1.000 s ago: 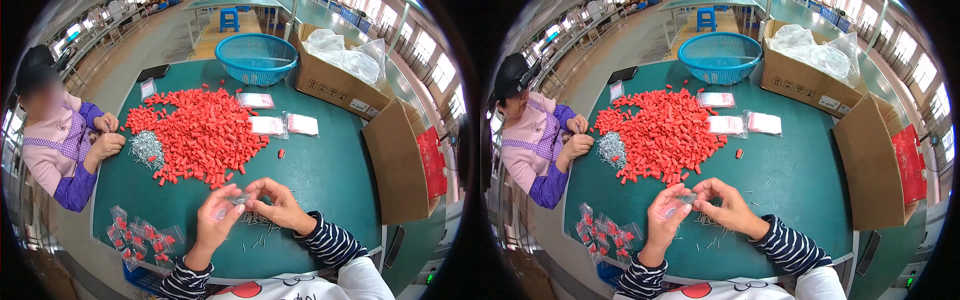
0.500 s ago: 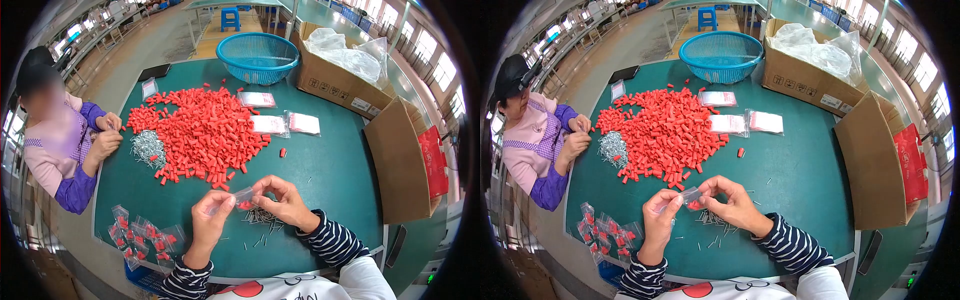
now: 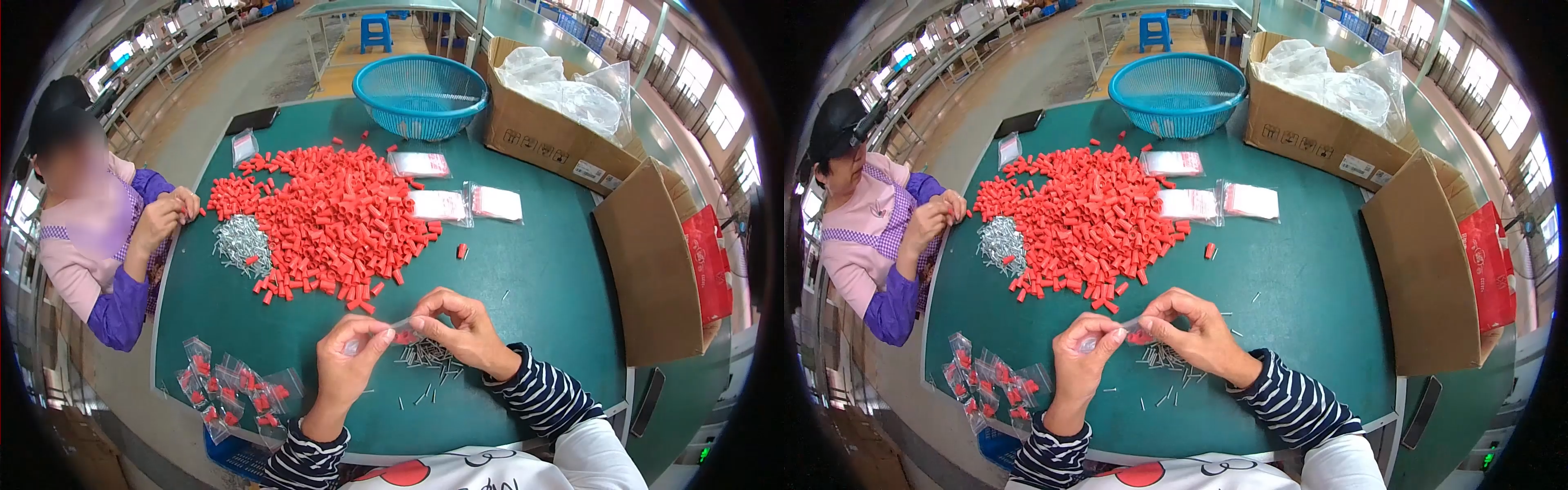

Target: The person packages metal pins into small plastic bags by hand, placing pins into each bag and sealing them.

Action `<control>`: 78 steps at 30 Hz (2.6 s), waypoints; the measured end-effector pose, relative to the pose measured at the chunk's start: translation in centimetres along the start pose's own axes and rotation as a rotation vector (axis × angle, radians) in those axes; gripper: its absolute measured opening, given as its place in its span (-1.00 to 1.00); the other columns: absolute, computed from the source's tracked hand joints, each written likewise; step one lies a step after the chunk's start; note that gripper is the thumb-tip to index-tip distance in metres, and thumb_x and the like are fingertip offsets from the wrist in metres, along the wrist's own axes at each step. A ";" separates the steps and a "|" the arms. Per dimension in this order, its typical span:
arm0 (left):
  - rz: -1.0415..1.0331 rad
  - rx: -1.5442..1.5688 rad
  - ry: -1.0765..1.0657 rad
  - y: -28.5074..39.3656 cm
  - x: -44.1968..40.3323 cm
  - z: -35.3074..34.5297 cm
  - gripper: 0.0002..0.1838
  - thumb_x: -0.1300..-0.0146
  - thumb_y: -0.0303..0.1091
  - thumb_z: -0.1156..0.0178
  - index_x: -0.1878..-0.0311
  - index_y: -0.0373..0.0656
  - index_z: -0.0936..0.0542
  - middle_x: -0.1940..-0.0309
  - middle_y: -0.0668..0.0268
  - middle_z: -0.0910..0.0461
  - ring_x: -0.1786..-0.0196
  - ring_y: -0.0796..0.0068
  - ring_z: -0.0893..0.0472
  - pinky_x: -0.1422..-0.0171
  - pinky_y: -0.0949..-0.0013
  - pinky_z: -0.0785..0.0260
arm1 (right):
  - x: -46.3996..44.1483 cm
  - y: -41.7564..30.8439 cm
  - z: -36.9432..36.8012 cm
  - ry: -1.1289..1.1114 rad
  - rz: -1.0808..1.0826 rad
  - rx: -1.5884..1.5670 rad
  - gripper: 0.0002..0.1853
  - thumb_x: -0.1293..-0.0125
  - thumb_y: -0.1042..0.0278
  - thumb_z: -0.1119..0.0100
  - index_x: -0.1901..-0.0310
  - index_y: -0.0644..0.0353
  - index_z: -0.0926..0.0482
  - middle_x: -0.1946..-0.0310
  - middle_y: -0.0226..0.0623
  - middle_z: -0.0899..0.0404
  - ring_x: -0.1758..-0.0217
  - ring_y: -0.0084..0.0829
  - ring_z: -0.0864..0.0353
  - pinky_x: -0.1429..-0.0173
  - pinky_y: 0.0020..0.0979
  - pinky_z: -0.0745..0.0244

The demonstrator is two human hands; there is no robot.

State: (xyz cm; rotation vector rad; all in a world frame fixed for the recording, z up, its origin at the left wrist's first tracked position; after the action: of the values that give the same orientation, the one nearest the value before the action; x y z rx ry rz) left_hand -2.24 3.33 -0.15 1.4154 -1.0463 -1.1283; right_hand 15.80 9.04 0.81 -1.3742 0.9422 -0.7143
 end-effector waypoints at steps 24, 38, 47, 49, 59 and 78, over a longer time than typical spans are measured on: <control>-0.081 0.169 -0.159 1.0 0.6 -0.3 -0.92 -0.20 -0.50 -0.37 0.25 -0.26 -0.70 0.31 0.38 -0.54 0.34 0.68 -0.49 0.32 0.59 -0.33 | 0.7 -6.2 -1.1 -0.084 0.424 0.495 -0.93 -0.22 0.43 -0.27 0.29 0.19 -0.60 0.35 -0.32 -0.62 0.22 -0.30 -0.62 0.16 -0.34 -0.47; 0.202 0.594 0.067 -1.6 -0.8 -0.1 -0.79 -0.30 -0.45 -0.24 0.02 -0.23 -0.57 0.33 0.40 -0.59 0.49 0.70 -0.42 0.47 0.56 -0.25 | -2.3 -9.5 -9.7 -0.162 0.311 0.029 -0.82 -0.39 0.41 -0.17 0.05 0.29 -0.54 0.22 -0.27 -0.62 0.18 -0.49 -0.66 0.12 -0.47 -0.56; 0.135 0.439 0.166 0.0 0.7 -0.6 -0.70 -0.49 -0.16 -0.08 -0.01 -0.23 -0.55 0.22 0.39 -0.54 0.33 0.74 -0.48 0.27 0.62 -0.34 | 0.6 -4.6 -6.0 -0.111 0.278 0.699 -0.69 -0.20 0.36 -0.33 0.03 0.23 -0.58 0.17 -0.17 -0.54 0.18 -0.20 -0.58 0.13 -0.29 -0.54; 0.085 0.359 0.141 -0.2 1.1 -1.1 -0.69 -0.50 -0.16 -0.08 0.01 -0.25 -0.56 0.22 0.38 -0.54 0.32 0.74 -0.48 0.27 0.62 -0.33 | 1.5 -4.0 -5.8 -0.113 0.283 0.709 -0.70 -0.20 0.37 -0.33 0.04 0.22 -0.59 0.16 -0.16 -0.54 0.19 -0.20 -0.59 0.15 -0.30 -0.54; -0.177 0.032 0.038 -1.1 1.5 -2.1 -0.72 -0.47 -0.24 -0.11 0.09 -0.31 -0.60 0.11 0.25 -0.53 0.03 0.49 -0.52 -0.10 0.41 -0.39 | 2.5 -2.7 -4.5 -0.023 0.306 0.648 -0.81 -0.22 0.43 -0.21 0.17 0.29 -0.50 0.28 -0.08 -0.51 0.28 -0.06 -0.57 0.26 -0.15 -0.48; 0.063 0.293 0.037 0.1 -1.8 -5.5 -0.83 -0.34 -0.33 -0.29 0.21 -0.27 -0.62 0.40 0.36 -0.64 0.46 0.70 -0.49 0.40 0.60 -0.30 | 0.3 0.5 1.2 -0.011 -0.081 -0.094 -0.75 -0.41 0.28 -0.23 0.04 0.28 -0.52 0.27 -0.46 -0.57 0.27 -0.69 -0.50 0.21 -0.56 -0.45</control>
State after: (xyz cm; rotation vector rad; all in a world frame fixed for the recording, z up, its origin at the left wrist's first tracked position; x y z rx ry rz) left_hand 2.80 6.06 0.47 1.6128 -1.2593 -0.9260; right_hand 16.97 9.43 0.19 -1.5045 0.9254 -0.7309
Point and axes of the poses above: each hand's wrist, its own x-axis away from the middle knuckle, its own z-axis out of the back of the hand, y = z × x, the point moved 2 cm from there along -x, towards the middle knuckle
